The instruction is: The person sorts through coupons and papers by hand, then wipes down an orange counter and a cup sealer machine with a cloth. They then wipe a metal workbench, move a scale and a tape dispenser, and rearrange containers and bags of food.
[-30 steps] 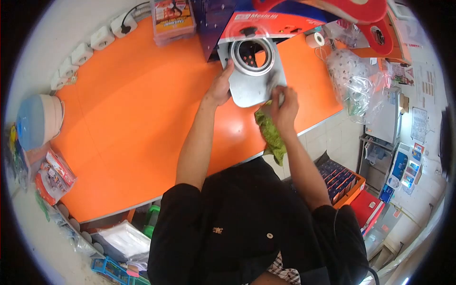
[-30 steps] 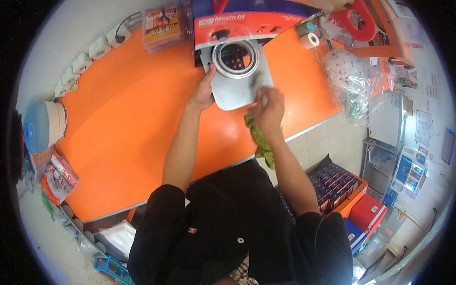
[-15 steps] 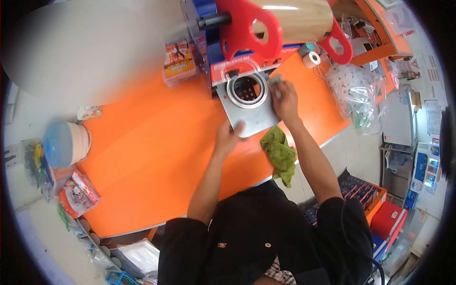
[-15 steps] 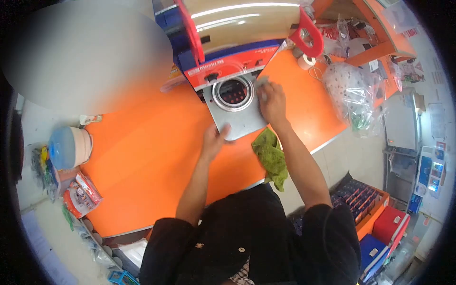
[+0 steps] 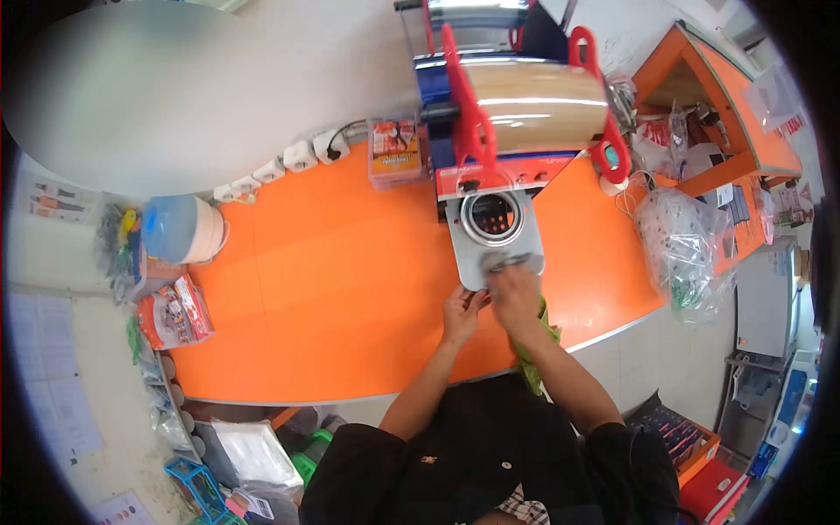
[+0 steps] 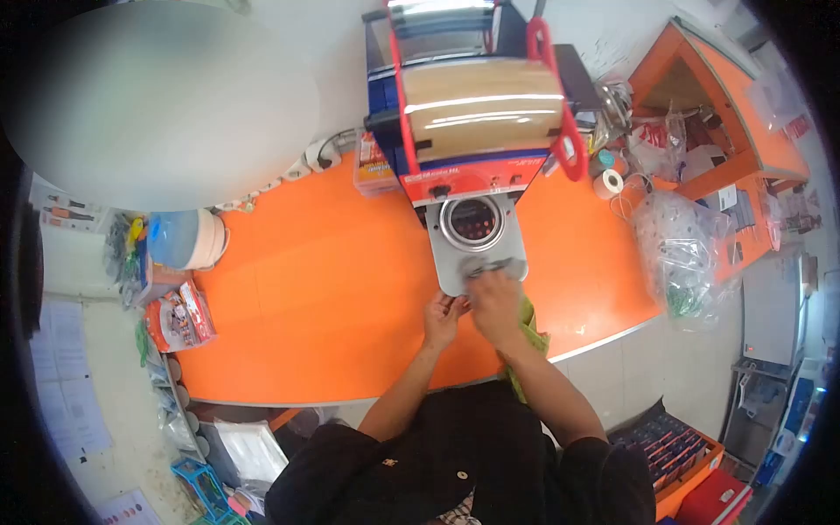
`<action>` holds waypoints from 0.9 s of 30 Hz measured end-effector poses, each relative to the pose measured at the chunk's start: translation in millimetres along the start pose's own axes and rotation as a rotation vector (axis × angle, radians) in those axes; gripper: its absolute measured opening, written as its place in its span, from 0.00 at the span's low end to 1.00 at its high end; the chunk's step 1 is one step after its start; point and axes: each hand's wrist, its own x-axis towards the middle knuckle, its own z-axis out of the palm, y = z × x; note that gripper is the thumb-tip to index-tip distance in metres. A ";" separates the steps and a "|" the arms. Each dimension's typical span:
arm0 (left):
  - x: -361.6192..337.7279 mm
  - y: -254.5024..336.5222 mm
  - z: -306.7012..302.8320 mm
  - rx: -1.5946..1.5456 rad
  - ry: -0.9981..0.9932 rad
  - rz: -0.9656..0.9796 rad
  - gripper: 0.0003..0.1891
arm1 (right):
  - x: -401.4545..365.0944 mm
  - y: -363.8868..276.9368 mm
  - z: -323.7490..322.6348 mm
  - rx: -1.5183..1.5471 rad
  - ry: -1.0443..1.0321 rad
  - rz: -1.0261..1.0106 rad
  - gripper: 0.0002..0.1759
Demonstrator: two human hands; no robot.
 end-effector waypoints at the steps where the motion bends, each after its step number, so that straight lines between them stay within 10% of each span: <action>1: -0.7 -8.3 -5.0 0.120 0.015 0.063 0.15 | 11.5 -20.4 1.4 -0.017 -0.018 -0.054 0.04; 9: -2.7 0.2 18.1 0.048 0.043 0.062 0.13 | 123.5 -27.7 44.6 -0.180 0.089 -0.156 0.08; 11: -8.2 1.7 18.8 0.088 0.093 0.027 0.12 | 116.1 -31.7 47.2 -0.054 0.126 0.153 0.07; 18: 10.4 -5.4 13.5 0.030 0.182 0.176 0.11 | 34.9 -10.1 -19.3 0.297 -0.053 -0.175 0.09; 27: 151.1 22.0 37.6 -0.501 0.346 0.057 0.13 | -96.9 110.4 -79.3 0.740 0.021 0.492 0.18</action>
